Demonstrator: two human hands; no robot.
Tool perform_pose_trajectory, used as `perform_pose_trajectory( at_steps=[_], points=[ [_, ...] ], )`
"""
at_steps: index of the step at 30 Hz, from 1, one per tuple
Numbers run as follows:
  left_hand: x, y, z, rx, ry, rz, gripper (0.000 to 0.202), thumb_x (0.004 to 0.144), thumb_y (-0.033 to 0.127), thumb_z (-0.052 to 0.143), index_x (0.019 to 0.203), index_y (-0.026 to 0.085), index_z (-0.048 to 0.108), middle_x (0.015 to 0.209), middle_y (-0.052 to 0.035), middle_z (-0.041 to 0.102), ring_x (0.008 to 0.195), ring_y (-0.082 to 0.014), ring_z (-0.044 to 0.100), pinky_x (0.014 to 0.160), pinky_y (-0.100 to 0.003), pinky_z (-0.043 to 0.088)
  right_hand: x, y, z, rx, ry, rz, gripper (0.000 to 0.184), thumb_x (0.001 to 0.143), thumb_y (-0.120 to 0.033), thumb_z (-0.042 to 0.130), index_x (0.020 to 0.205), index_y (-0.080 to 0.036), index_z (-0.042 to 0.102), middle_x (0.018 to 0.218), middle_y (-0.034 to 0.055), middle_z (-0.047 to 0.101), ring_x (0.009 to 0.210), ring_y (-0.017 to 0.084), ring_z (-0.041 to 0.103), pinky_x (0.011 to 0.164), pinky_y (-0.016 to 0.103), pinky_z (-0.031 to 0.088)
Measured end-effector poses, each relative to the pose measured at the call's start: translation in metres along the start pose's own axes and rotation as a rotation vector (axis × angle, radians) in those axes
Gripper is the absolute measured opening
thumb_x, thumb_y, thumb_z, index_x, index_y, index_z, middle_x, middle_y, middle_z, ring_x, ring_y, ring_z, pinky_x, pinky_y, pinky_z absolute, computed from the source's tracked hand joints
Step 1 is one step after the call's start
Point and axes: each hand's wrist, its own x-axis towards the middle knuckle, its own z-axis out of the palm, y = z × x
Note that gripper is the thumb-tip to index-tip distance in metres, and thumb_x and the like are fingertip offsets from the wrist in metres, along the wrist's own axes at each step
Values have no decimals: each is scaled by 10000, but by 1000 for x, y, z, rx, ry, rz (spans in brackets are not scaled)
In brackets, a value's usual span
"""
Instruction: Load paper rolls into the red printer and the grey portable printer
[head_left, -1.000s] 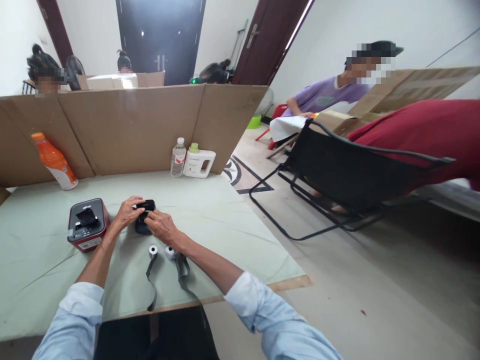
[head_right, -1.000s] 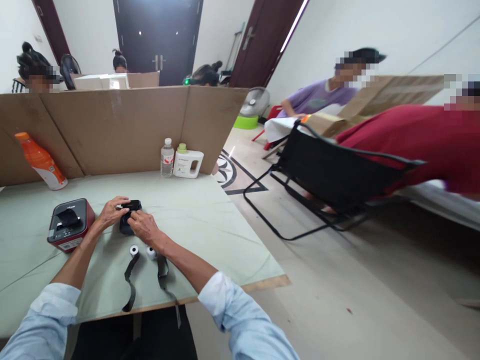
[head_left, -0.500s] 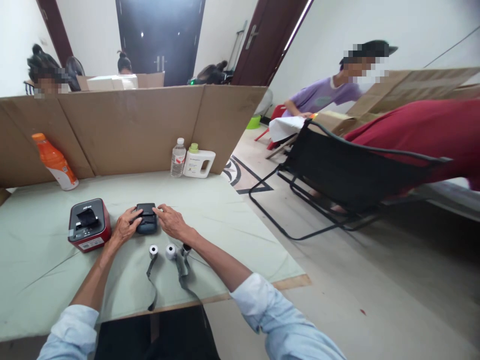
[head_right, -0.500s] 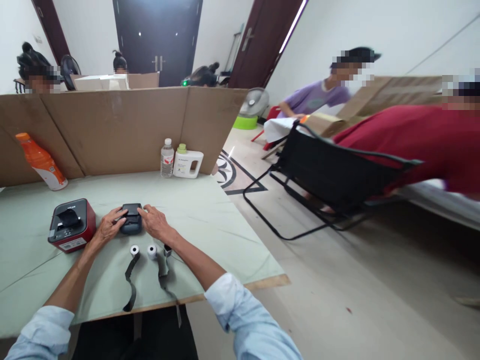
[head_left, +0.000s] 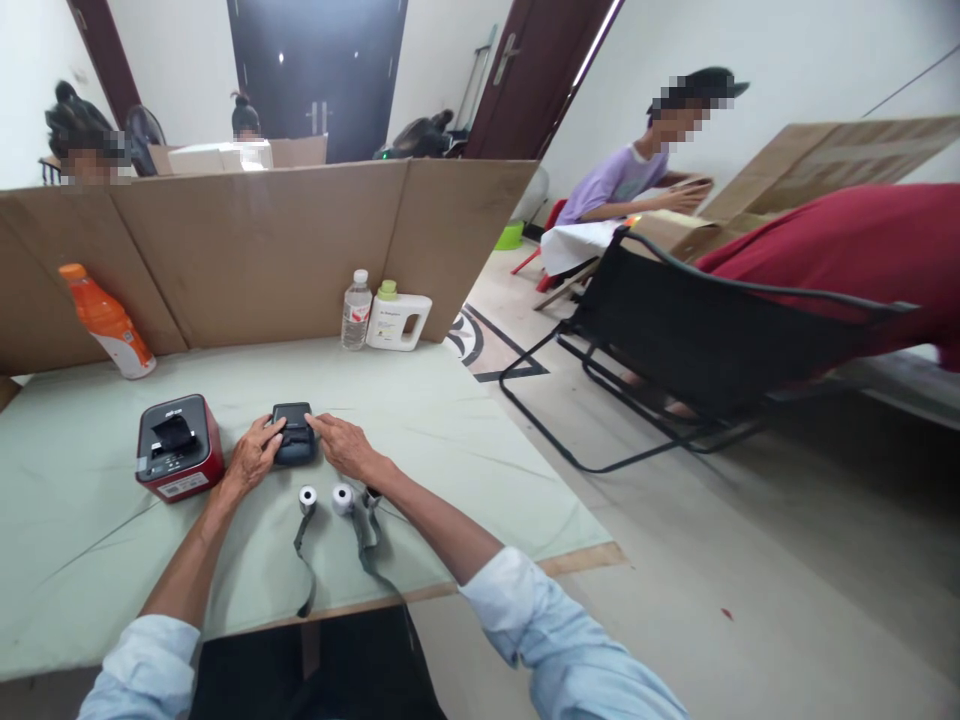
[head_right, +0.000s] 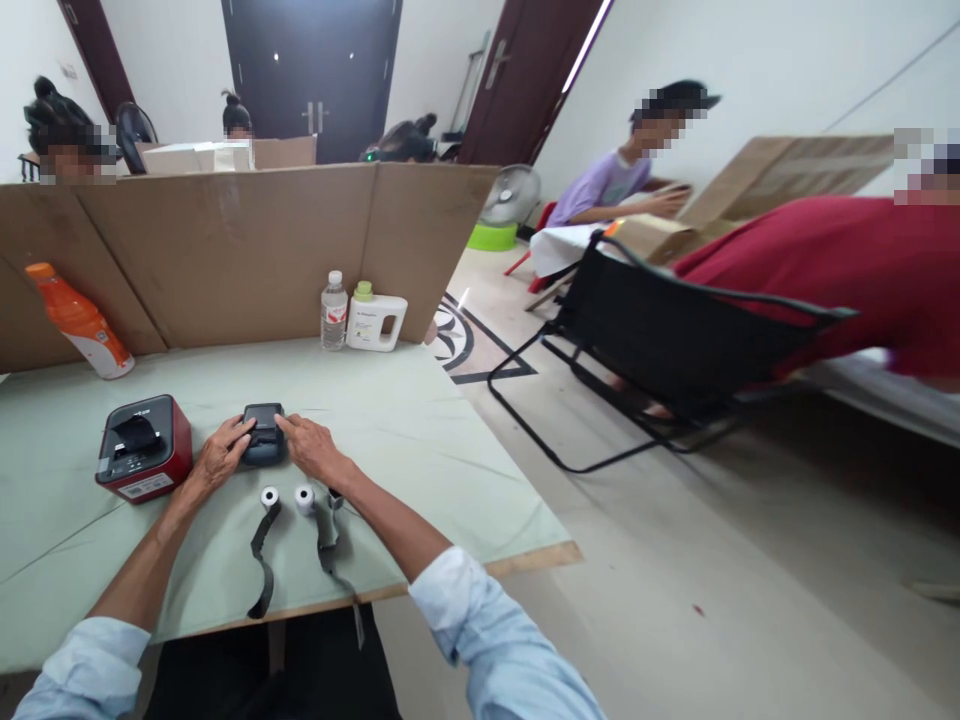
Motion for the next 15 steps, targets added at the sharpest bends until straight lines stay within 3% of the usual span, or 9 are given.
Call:
perform_pose_trajectory(
  at_steps=[5,11,15],
  points=[
    [-5,4,-6,-72,1,-25,514,966,351,490,1426,173,633,1473,-133,620,1377,-268,578,1215,-464,410,4,19,18,337,86,13,587,916,-105,431,1489,-212,500,1267,99,703,1009,211,668,950,357,534],
    [-5,10,-7,-51,-19,-42,538,896,264,545,1419,180,636,1446,-116,647,1350,-268,603,1200,-455,432,14,23,22,634,8,77,441,854,-132,514,1263,-172,674,1117,67,730,974,199,652,898,324,546],
    [1,12,-4,-38,-25,-43,540,872,231,569,1405,193,647,1433,-125,654,1304,-281,633,1084,-443,542,13,18,16,947,-52,195,493,803,-138,545,1273,-180,687,1181,65,720,879,174,673,740,276,589]
  ],
)
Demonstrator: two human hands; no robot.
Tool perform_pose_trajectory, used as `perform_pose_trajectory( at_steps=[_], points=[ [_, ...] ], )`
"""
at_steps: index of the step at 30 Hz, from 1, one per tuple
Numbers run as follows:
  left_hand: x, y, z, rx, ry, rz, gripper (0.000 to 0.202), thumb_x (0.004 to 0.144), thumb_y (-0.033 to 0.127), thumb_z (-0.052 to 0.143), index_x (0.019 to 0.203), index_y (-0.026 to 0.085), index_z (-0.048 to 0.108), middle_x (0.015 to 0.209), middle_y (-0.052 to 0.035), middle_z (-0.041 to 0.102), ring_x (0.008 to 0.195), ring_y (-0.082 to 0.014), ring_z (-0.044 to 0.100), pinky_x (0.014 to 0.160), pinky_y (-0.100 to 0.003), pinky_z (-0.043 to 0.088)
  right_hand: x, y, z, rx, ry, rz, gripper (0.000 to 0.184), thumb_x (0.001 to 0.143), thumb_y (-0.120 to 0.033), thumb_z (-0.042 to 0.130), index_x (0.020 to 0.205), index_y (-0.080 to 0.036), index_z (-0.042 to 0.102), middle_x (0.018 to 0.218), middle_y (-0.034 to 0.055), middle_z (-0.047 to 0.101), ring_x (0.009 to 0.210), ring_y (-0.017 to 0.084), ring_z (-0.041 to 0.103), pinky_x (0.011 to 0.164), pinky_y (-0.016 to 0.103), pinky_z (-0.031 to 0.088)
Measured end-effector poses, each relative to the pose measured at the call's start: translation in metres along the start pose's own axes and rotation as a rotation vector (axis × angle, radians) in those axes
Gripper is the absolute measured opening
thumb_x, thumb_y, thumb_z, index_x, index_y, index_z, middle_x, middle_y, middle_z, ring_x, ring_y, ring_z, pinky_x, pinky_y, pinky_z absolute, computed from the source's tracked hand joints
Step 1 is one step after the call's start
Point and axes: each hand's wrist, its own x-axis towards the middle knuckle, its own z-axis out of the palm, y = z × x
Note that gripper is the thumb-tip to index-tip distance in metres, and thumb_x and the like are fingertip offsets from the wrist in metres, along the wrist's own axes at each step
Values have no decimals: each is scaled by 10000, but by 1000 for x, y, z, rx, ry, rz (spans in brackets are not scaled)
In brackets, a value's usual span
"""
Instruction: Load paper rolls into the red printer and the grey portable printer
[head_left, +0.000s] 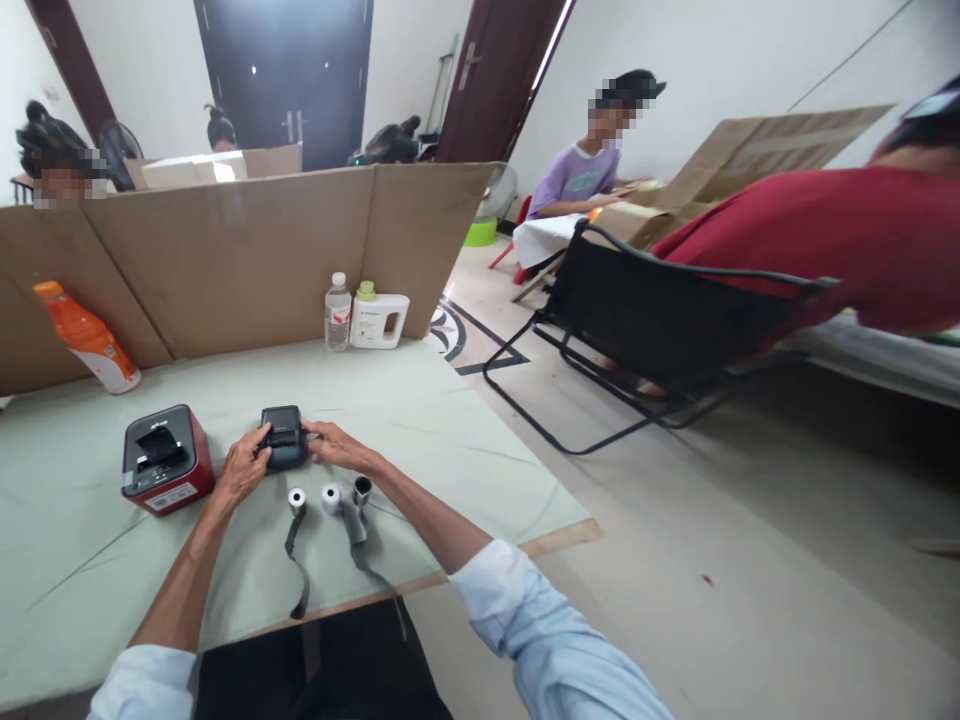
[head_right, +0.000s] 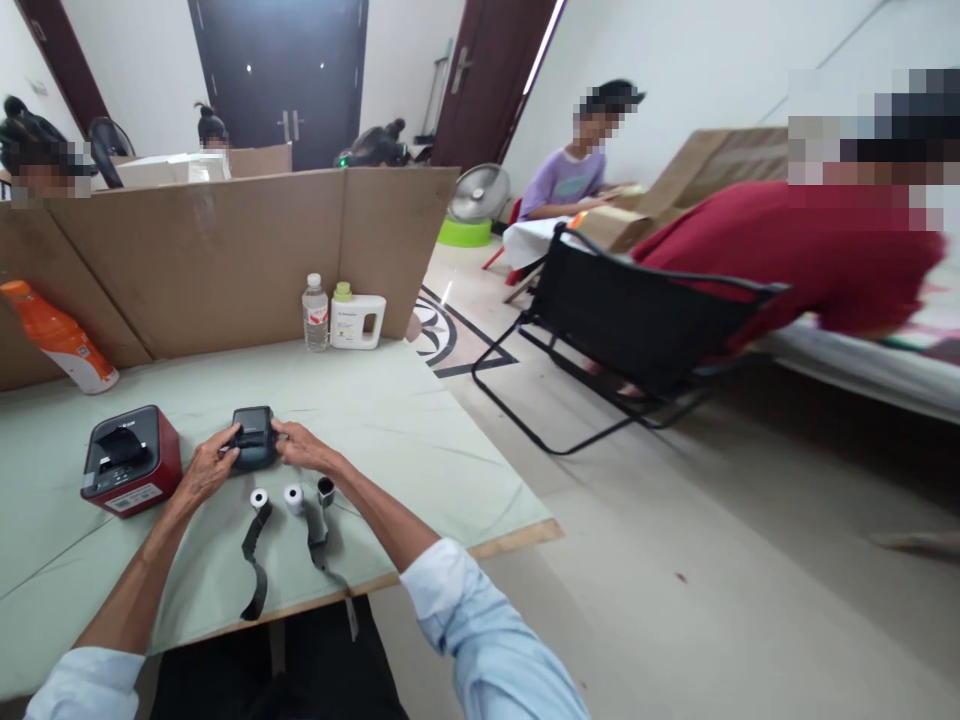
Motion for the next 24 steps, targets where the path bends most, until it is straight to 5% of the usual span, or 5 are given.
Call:
perform_pose_trajectory(
  at_steps=[5,10,17,21,24],
  points=[
    [20,17,11,-15,-15,42,542,864,230,616,1403,191,649,1445,-143,634,1255,-298,652,966,-421,606,-13,-4,-15,124,126,8,595,767,-122,542,1341,-196,677,1333,86,656,867,154,693,776,294,615],
    [47,46,41,-59,-97,108,583,842,173,623,1425,177,630,1397,-153,658,1173,-281,685,926,-405,619,-32,0,-50,69,278,45,633,741,-119,507,1337,-214,696,1331,72,666,865,167,688,783,298,615],
    [64,67,78,-69,-208,136,615,790,122,639,1404,161,648,1368,-148,684,1260,-308,649,1071,-457,546,-59,13,-79,43,351,70,642,729,-163,499,1340,-192,695,1283,74,701,873,192,681,776,316,610],
    [61,70,80,-59,-252,134,621,777,113,631,1396,162,652,1367,-142,688,1213,-301,671,1077,-462,536,-63,22,-74,102,405,147,666,739,-166,490,1384,-154,657,1317,111,672,864,189,686,809,355,613],
    [51,72,64,-45,-270,114,572,799,134,607,1367,165,669,1338,-140,699,1110,-272,701,995,-431,578,-72,33,-68,81,492,168,624,771,-196,512,1379,-149,642,1334,127,649,896,194,677,807,365,611]
  ],
)
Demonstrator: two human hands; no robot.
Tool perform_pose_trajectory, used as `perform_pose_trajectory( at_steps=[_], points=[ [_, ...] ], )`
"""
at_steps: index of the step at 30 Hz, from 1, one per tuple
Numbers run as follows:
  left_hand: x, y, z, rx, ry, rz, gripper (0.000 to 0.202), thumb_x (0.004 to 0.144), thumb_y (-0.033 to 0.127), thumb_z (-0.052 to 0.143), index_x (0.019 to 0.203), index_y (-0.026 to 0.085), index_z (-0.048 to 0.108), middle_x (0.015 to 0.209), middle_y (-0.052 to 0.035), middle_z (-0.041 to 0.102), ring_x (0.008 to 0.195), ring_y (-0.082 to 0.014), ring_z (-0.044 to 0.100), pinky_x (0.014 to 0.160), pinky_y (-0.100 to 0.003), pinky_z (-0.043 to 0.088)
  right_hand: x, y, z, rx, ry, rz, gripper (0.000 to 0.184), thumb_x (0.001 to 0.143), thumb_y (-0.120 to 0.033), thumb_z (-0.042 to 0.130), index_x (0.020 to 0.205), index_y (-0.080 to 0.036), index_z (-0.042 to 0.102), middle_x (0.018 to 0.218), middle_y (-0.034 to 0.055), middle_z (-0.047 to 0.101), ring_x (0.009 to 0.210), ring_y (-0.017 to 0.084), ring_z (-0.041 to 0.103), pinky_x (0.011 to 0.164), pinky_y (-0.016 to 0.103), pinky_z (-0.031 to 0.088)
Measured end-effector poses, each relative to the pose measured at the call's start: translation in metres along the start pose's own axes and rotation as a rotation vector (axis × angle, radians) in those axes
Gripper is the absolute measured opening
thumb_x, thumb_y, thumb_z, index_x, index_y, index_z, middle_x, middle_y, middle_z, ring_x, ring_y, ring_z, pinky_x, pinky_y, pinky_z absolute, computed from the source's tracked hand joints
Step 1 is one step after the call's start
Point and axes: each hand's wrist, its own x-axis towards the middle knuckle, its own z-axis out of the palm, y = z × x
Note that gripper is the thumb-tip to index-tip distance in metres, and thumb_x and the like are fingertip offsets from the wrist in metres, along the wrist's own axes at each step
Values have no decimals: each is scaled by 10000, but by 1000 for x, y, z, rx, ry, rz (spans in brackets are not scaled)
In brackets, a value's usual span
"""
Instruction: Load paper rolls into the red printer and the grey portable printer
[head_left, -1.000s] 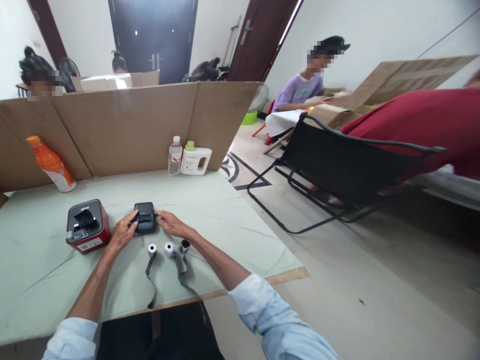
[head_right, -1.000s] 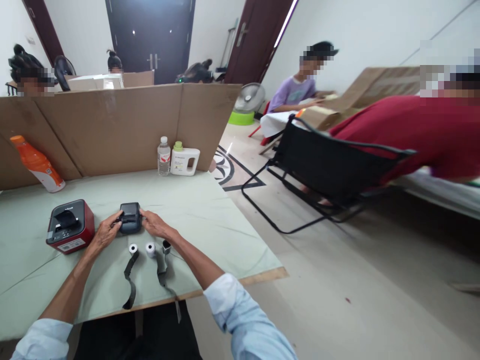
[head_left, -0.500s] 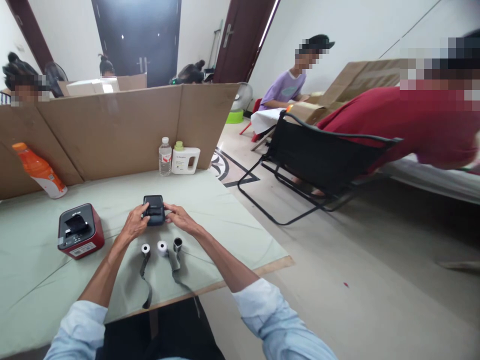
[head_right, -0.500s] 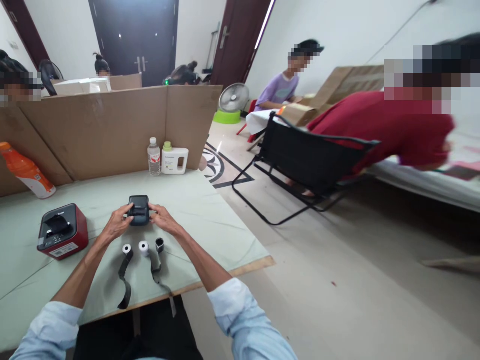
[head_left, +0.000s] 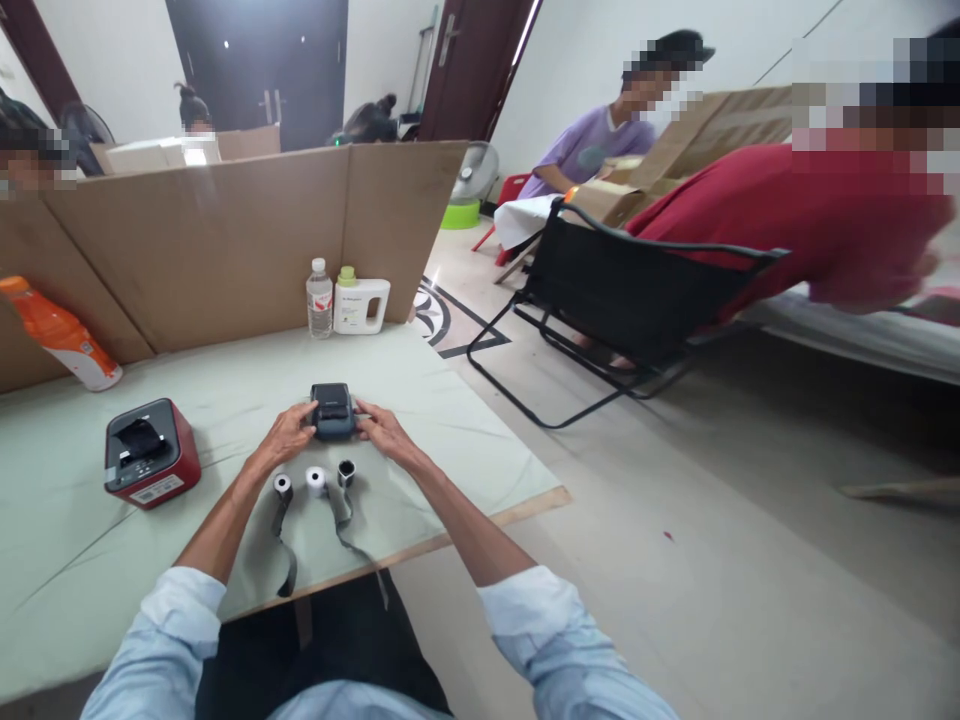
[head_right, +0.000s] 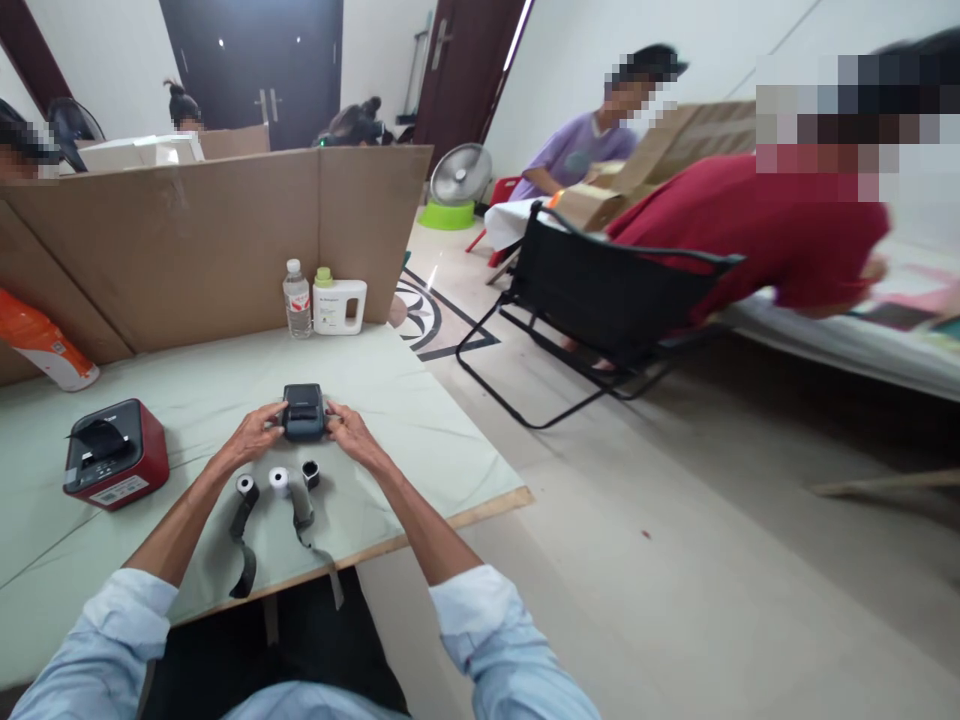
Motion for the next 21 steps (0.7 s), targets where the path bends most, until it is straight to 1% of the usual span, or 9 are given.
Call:
perform_pose_trajectory(
  at_steps=[2,4,6,8,11,13,16,19,21],
  points=[
    [-15,6,-15,18,-10,-7,497,834,177,582,1318,180,697,1300,-129,709,1061,-250,707,925,-396,597,-14,8,-2,-36,62,-74,536,804,-234,525,1314,-153,668,1288,127,663,915,201,660,802,369,605],
    [-33,18,-31,32,-40,-6,464,854,222,563,1295,186,701,1280,-120,706,1062,-243,701,879,-370,600,-33,11,-4,-67,76,-174,445,838,-275,538,1242,-171,694,1223,112,684,929,203,646,824,372,593],
    [-50,34,-45,46,-143,3,478,832,252,586,1294,193,695,1274,-111,704,1078,-249,696,863,-360,596,-53,8,-5,-70,10,-228,394,868,-308,554,1214,-190,701,1195,98,694,947,201,646,862,370,575],
    [-65,51,-51,83,-262,16,515,800,282,640,1307,206,681,1296,-98,701,1103,-263,689,895,-371,589,-70,2,-6,-41,-130,-235,398,881,-320,571,1242,-205,695,1228,92,687,996,204,651,904,367,557],
    [-80,71,-48,224,-362,32,565,749,247,695,1313,224,667,1336,-85,697,1200,-295,659,1040,-412,528,-84,-7,-7,2,-331,-215,474,846,-277,609,1312,-213,671,1323,91,657,1064,210,644,957,365,529],
    [-84,78,-41,317,-369,28,540,754,191,671,1291,244,668,1351,-73,694,1248,-300,639,1076,-413,499,-88,-10,-7,2,-389,-184,555,800,-236,640,1355,-212,648,1365,91,632,1026,200,646,947,360,526],
    [-86,82,-32,387,-351,10,458,797,157,622,1241,256,679,1298,-65,720,1225,-299,652,1048,-410,503,-89,-11,-3,-29,-384,-202,591,747,-197,672,1338,-200,651,1293,81,642,934,181,634,896,343,526],
    [-86,82,-28,412,-320,-6,392,820,152,608,1187,257,696,1246,-70,740,1206,-306,655,1028,-409,500,-91,-15,3,-67,-347,-262,456,742,-164,652,1195,-185,705,1100,50,673,893,182,618,867,328,512],
    [-87,80,-29,413,-315,0,394,806,126,600,1157,269,705,1215,-59,749,1185,-297,660,1012,-393,499,-92,-18,8,-69,-344,-268,368,748,-154,632,1104,-182,718,1027,39,674,877,183,617,851,321,504]
  ],
)
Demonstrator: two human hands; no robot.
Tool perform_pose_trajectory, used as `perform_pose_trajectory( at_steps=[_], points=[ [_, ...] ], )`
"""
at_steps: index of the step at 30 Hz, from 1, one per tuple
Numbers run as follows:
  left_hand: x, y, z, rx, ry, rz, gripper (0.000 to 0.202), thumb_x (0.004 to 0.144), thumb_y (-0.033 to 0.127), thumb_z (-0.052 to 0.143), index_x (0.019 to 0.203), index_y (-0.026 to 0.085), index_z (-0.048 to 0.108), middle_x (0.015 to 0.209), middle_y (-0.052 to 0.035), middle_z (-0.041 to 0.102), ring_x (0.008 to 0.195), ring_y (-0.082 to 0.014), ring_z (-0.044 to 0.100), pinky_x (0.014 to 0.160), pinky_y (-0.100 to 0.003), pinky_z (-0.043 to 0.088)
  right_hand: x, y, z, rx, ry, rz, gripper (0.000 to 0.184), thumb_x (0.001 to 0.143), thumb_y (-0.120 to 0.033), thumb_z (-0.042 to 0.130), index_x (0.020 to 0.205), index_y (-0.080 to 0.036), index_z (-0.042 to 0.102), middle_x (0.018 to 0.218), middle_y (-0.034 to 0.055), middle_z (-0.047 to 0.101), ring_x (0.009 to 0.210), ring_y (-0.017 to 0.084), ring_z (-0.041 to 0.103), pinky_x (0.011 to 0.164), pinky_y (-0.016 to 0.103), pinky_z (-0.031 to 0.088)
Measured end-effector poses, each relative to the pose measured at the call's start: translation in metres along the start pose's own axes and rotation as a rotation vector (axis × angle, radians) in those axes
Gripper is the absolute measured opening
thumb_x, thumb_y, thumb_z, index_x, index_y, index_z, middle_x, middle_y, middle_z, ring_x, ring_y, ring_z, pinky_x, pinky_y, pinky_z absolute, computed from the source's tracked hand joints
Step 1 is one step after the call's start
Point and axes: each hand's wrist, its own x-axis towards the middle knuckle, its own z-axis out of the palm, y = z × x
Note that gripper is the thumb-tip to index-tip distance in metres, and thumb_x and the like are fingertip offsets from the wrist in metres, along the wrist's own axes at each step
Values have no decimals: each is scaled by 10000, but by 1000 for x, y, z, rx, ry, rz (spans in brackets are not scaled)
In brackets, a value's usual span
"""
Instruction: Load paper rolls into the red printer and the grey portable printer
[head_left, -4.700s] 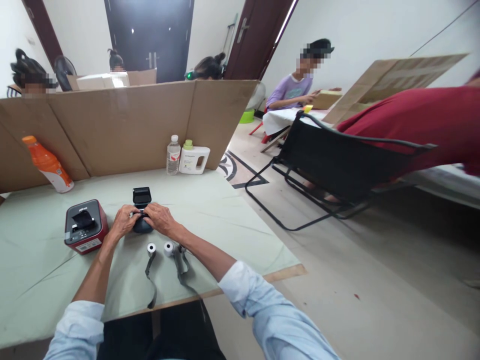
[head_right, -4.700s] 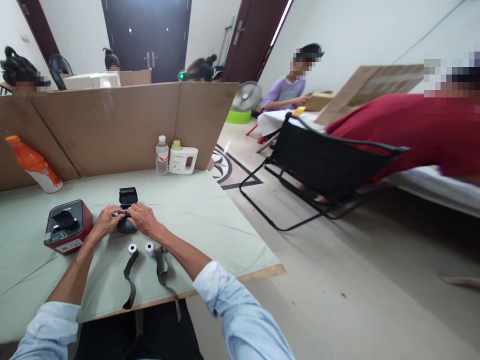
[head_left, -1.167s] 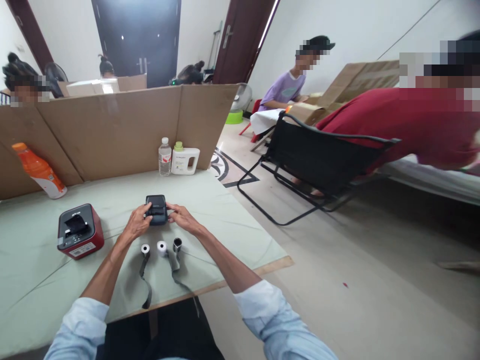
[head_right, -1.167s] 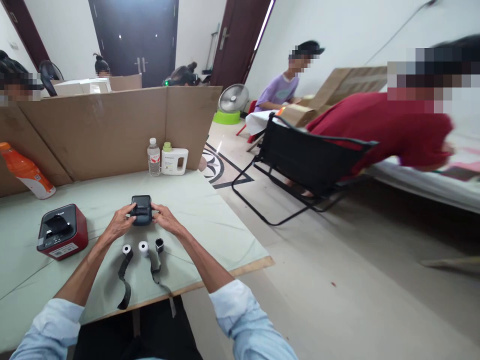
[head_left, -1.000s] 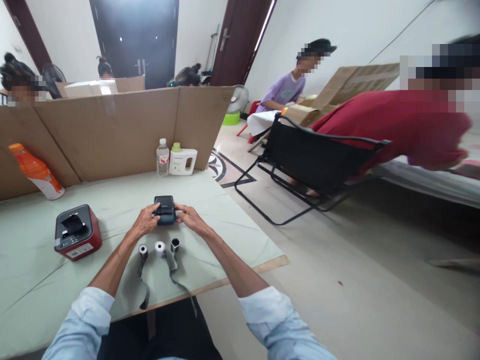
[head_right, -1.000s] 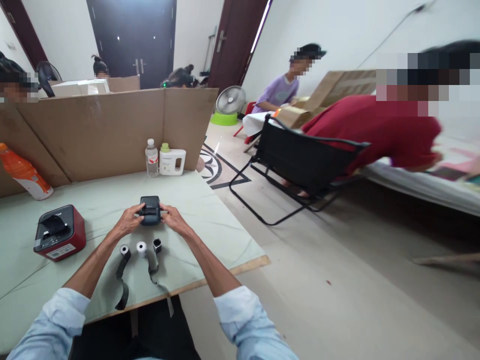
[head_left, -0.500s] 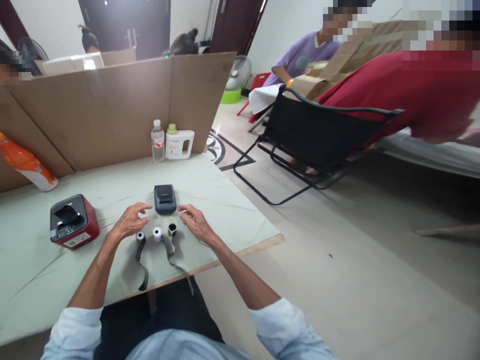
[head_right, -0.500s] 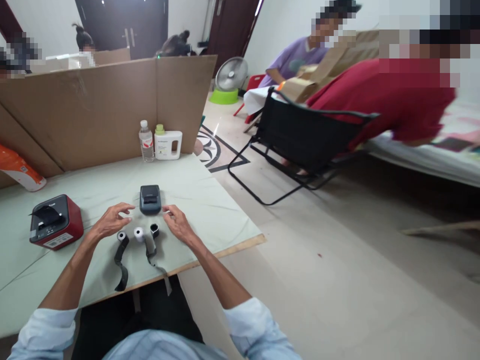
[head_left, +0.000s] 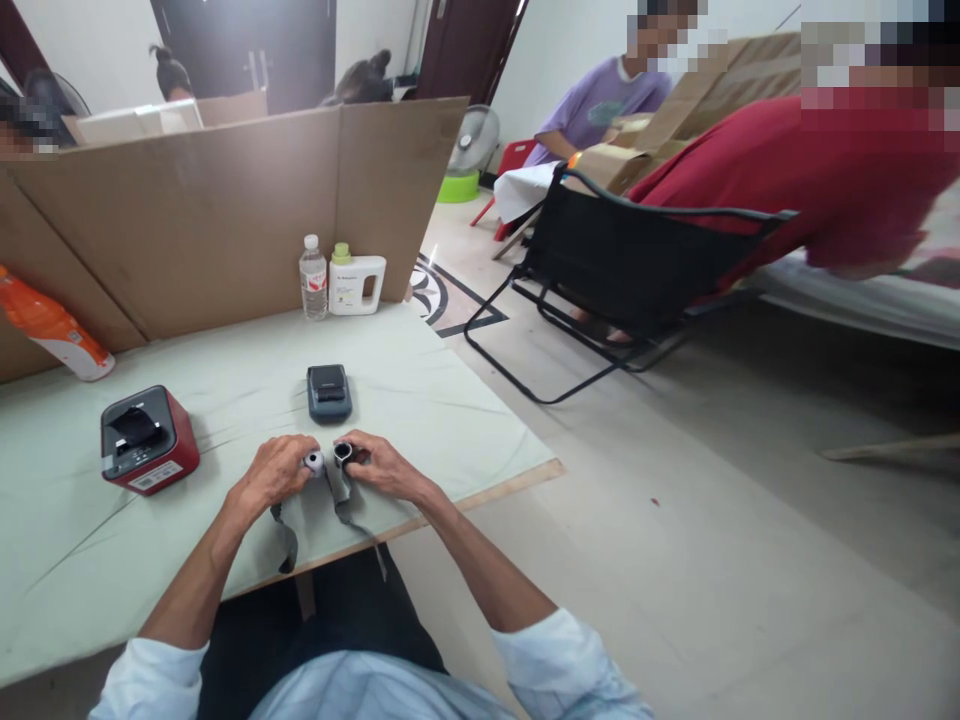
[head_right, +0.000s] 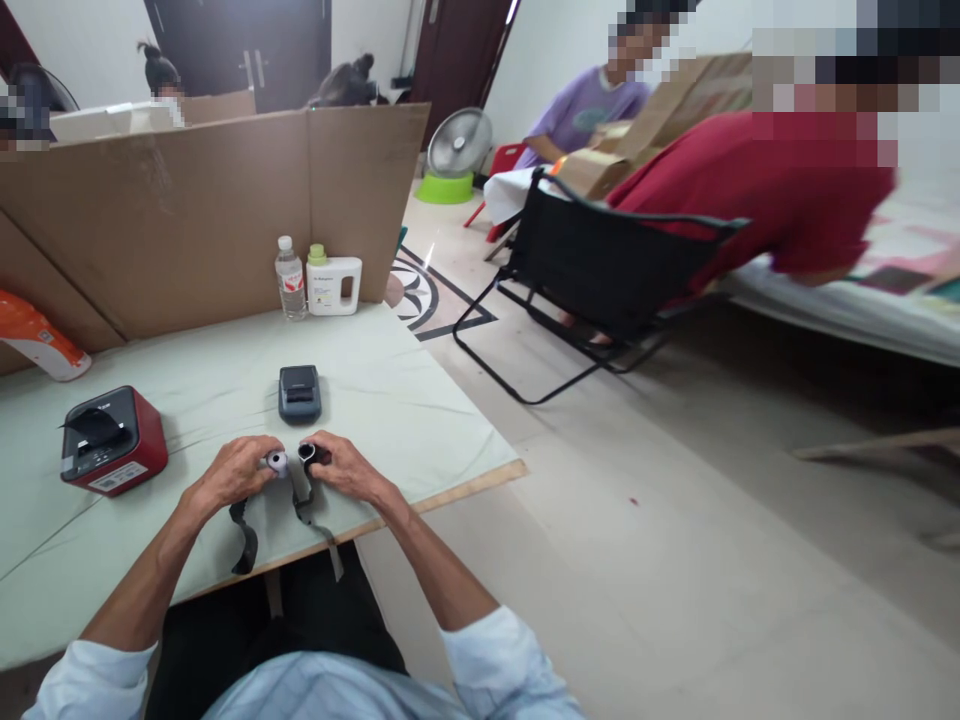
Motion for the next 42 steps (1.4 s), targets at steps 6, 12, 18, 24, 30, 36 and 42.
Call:
perform_pose_trajectory(
  at_steps=[6,12,18,24,30,36,42],
  points=[
    [-8,-7,1,-6,-17,18,428,768,83,575,1131,262,713,1140,-63,753,1123,-288,666,976,-383,497,2,-7,12,39,-51,-37,287,750,-144,626,1022,-178,711,986,39,671,864,186,613,821,316,477],
    [-10,-11,4,-81,-17,35,421,763,97,581,1136,250,704,1158,-56,746,1125,-276,660,981,-372,491,1,-6,11,32,-75,-13,381,739,-144,612,1105,-180,709,1028,40,678,874,189,614,834,315,483],
    [-13,-12,6,-127,-13,27,440,750,52,549,1101,254,721,1117,-35,757,1061,-237,674,941,-326,498,2,-8,14,-3,-113,-26,356,730,-119,577,1049,-184,724,990,32,678,879,190,618,827,302,481],
    [-16,-14,9,-130,-8,26,469,759,60,568,1164,249,710,1180,-43,749,1107,-247,672,998,-346,502,2,-6,15,10,-104,-34,406,748,-141,607,1134,-190,726,1088,53,706,968,221,650,907,337,509],
    [-27,-17,11,-169,53,55,573,760,71,599,1300,250,662,1310,-51,706,1191,-243,654,1086,-377,495,-3,-2,17,2,-123,-45,404,848,-195,585,1235,-184,704,1192,89,711,1065,241,660,979,390,513],
    [-72,-16,-22,-220,468,19,447,900,128,507,1294,241,686,1291,-95,690,1249,-254,617,1131,-441,485,1,-11,8,-97,-20,-66,425,831,-145,496,1184,-213,723,1171,90,727,1100,250,674,962,416,534],
    [-132,-81,-62,-14,1049,-430,421,893,312,611,1292,194,679,1384,-151,616,1344,-344,535,1174,-546,424,52,-62,29,-70,-97,-251,506,865,-132,471,1328,-212,658,1287,111,686,1137,228,663,991,411,531]
  ],
)
